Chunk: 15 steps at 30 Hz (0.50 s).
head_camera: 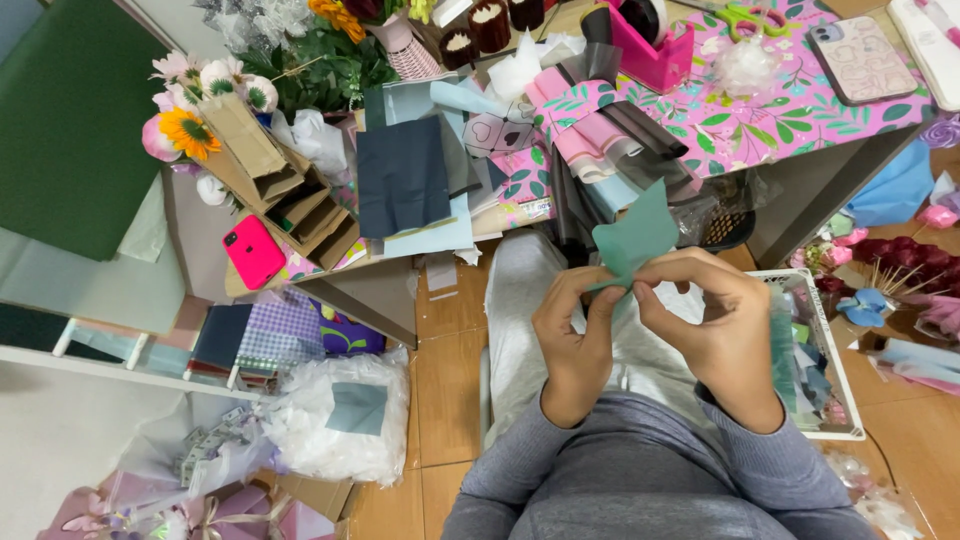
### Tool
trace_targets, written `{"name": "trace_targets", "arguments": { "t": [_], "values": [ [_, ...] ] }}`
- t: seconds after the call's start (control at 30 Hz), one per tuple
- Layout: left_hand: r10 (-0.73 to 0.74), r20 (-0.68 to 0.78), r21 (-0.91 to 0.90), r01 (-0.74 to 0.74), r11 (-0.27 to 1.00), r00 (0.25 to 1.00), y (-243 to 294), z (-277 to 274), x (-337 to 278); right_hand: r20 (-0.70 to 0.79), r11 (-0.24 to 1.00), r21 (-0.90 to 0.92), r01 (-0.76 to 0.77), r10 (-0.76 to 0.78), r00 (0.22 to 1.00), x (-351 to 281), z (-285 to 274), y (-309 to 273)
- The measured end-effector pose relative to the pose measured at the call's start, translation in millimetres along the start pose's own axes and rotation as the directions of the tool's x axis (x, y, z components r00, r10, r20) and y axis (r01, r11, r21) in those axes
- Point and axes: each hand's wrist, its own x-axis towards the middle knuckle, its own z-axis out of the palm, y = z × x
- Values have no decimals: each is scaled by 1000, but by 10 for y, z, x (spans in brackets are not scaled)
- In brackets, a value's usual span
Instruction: The person folds pieces of decorative paper by hand and arranges them around the base of a flower bouquet.
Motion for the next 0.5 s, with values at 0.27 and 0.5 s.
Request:
{"name": "trace_targets", "arguments": {
  "t": [0.27, 0.5],
  "values": [
    [-12, -8, 16, 12, 1000, 1000, -45, -9, 6, 9, 1000, -2, 0, 0, 1000, 11, 4, 0],
    [-1, -13, 53, 2, 999, 1000, -17, 8, 17, -19, 999, -47, 22, -23, 1000, 14, 22, 21]
  ]
}}
